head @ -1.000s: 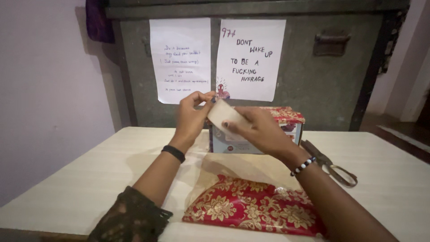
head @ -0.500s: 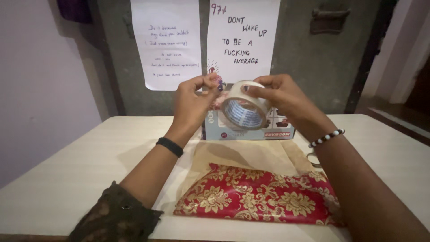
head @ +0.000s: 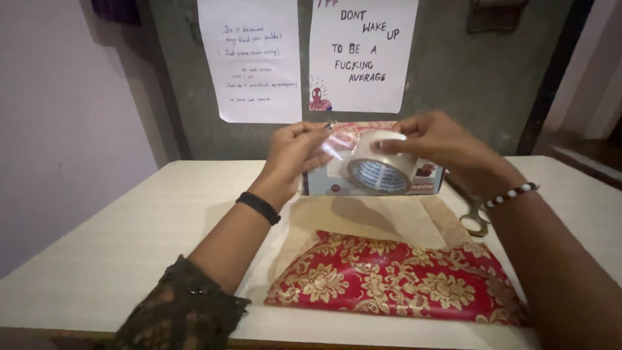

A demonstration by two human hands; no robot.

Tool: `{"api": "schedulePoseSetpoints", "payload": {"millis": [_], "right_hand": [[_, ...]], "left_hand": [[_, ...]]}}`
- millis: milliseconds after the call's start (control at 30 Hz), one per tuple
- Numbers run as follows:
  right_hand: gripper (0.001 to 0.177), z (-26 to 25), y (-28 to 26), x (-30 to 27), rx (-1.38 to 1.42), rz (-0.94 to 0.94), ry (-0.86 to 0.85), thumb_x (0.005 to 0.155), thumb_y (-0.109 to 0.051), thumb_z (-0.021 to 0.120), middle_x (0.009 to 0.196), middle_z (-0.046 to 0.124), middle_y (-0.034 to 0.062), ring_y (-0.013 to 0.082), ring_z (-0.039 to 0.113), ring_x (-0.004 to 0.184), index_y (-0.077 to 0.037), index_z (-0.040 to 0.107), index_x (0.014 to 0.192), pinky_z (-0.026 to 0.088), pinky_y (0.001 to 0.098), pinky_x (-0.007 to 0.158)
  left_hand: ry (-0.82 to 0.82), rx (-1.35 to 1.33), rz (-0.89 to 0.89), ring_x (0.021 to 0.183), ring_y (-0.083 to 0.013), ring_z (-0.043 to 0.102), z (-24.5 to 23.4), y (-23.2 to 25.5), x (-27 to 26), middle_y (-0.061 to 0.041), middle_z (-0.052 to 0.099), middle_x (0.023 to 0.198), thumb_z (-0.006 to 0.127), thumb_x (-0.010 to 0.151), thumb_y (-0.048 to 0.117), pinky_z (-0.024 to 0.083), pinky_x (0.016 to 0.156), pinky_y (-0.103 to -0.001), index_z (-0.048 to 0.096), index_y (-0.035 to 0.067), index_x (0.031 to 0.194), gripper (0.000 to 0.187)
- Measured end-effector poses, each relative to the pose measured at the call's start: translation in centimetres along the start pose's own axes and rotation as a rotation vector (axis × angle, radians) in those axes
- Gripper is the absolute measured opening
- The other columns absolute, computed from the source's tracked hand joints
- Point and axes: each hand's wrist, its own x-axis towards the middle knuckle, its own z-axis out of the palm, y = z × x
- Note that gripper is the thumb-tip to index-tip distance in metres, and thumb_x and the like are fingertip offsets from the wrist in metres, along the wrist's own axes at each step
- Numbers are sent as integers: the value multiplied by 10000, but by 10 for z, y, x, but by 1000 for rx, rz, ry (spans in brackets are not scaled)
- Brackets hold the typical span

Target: The person wraps a rectangular box with red and gold patterned paper. They fold the paper around the box, apply clear tape to secure the edges, and use scissors to cut the tape. The process is shown from start to finish, resulting in a fully wrapped gift.

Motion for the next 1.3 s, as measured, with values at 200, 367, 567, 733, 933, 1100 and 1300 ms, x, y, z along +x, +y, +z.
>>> {"api": "schedulePoseSetpoints", "payload": {"millis": [200,367,567,733,933,1100,1300], "right_hand": [[476,6,0,-5,138,-26,20,970,-466,559,851,795,142,193,705,751,-50,782,1031,545,316,759],[401,20,10,4,104,-92,-88,881,-410,656,800,784,155,214,705,651,-48,788,994,572,357,622],[460,21,20,6,87,-22,-128,846,-454,714,779,777,170,236,705,676,-19,828,943,534,342,645],[446,33,16,0,-35,140,-71,810,-450,725,763,776,134,220,731,656,-42,828,956,556,345,622],[484,31,30,-3,-46,-11,-25,979,-441,637,680,660,97,172,560,605,0,779,842,420,333,553],[316,27,34,-1,120,-51,-19,923,-353,657,695,695,23,113,572,618,-74,797,871,437,278,582],[293,18,28,-9,261,-156,-133,959,-313,710,813,722,61,132,635,757,-30,774,915,516,309,765]], "left_hand": [[28,-56,-63,925,-201,791,5,8,-5,-103,744,1013,608,982,165,639,763,-308,589,33,1044,148],[41,108,-2,866,-204,783,8,1,-9,-114,726,962,617,940,76,643,692,-322,646,8,975,82],[111,232,92,790,-158,726,12,-13,-8,-96,688,899,658,915,49,678,619,-310,649,-40,923,90],[124,199,130,810,-163,740,3,-6,1,-72,696,902,636,917,55,672,612,-316,633,-3,933,60],[52,173,90,825,-194,778,-4,-8,-2,-113,744,933,631,947,93,635,601,-308,620,2,958,92],[83,10,39,755,-254,794,1,4,-5,-185,741,937,595,962,85,639,580,-323,561,-19,1030,129],[71,38,31,738,-211,780,0,14,-5,-177,786,960,581,980,133,608,565,-279,574,12,1024,129]]}}
